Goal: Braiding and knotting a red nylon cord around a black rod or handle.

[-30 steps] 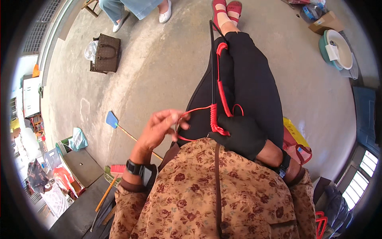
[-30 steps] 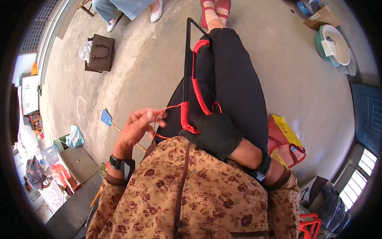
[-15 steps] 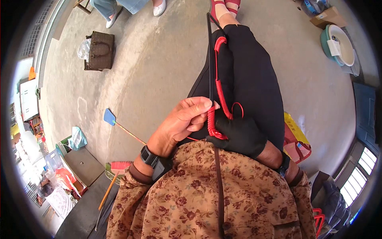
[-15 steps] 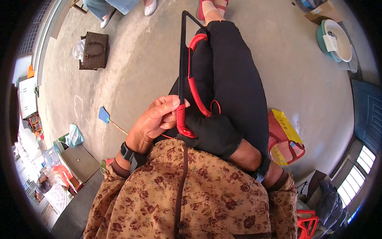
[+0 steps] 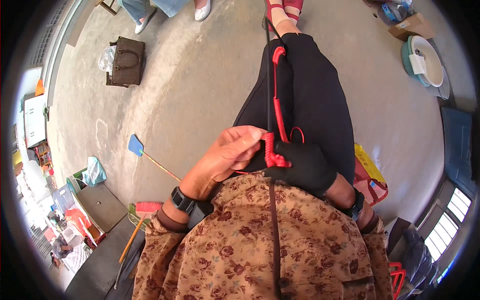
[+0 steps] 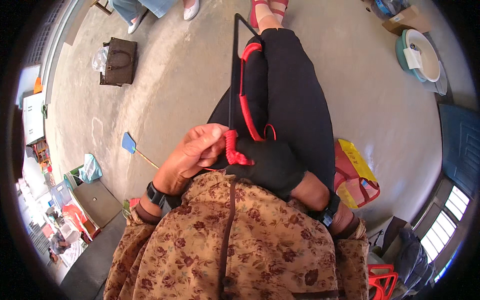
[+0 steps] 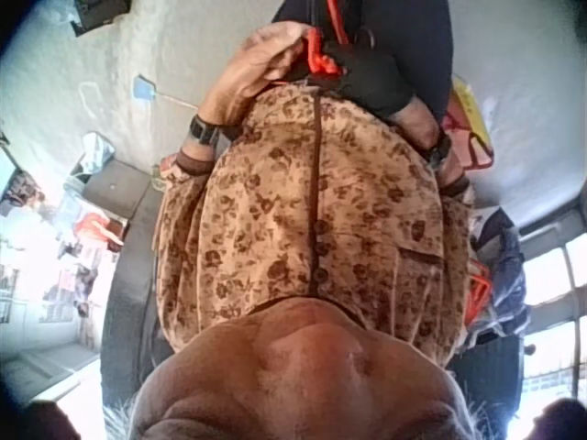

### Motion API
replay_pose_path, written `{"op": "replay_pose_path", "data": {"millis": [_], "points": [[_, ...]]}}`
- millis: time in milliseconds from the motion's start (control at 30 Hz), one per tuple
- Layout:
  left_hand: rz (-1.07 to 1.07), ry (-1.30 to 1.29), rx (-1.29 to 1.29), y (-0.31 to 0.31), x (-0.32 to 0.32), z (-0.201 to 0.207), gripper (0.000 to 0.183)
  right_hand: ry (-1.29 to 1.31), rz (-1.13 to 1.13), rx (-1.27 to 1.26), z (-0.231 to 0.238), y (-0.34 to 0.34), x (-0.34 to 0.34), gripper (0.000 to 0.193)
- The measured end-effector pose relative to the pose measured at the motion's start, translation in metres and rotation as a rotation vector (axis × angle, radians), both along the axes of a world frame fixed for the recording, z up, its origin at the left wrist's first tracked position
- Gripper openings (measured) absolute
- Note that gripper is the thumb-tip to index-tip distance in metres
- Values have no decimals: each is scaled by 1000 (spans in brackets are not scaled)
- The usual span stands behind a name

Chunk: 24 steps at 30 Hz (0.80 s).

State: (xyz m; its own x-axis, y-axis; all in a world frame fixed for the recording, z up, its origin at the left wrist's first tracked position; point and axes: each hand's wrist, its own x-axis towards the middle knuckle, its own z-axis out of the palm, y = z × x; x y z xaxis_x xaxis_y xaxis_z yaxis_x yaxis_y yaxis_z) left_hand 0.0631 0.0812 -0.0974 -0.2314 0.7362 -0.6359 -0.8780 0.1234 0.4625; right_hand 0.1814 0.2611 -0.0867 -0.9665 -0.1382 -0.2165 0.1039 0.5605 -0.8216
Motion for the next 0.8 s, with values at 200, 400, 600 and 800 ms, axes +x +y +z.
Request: {"op": "replay_pose_path", "data": {"millis": [200,400,600,800], "points": [[-27,66,-21,-41,6,19,23,-271,-705,-924,2,28,6,33],[59,-117,98,-64,20,17,22,-17,-1044,-1040,9,66,22,31],[184,-201,390,-53,23,19,22,205,-1330,-1030,27,94,30,30],[351,304,404,-10,1,28,32,183,-1057,-629,19,78,13,26]]}}
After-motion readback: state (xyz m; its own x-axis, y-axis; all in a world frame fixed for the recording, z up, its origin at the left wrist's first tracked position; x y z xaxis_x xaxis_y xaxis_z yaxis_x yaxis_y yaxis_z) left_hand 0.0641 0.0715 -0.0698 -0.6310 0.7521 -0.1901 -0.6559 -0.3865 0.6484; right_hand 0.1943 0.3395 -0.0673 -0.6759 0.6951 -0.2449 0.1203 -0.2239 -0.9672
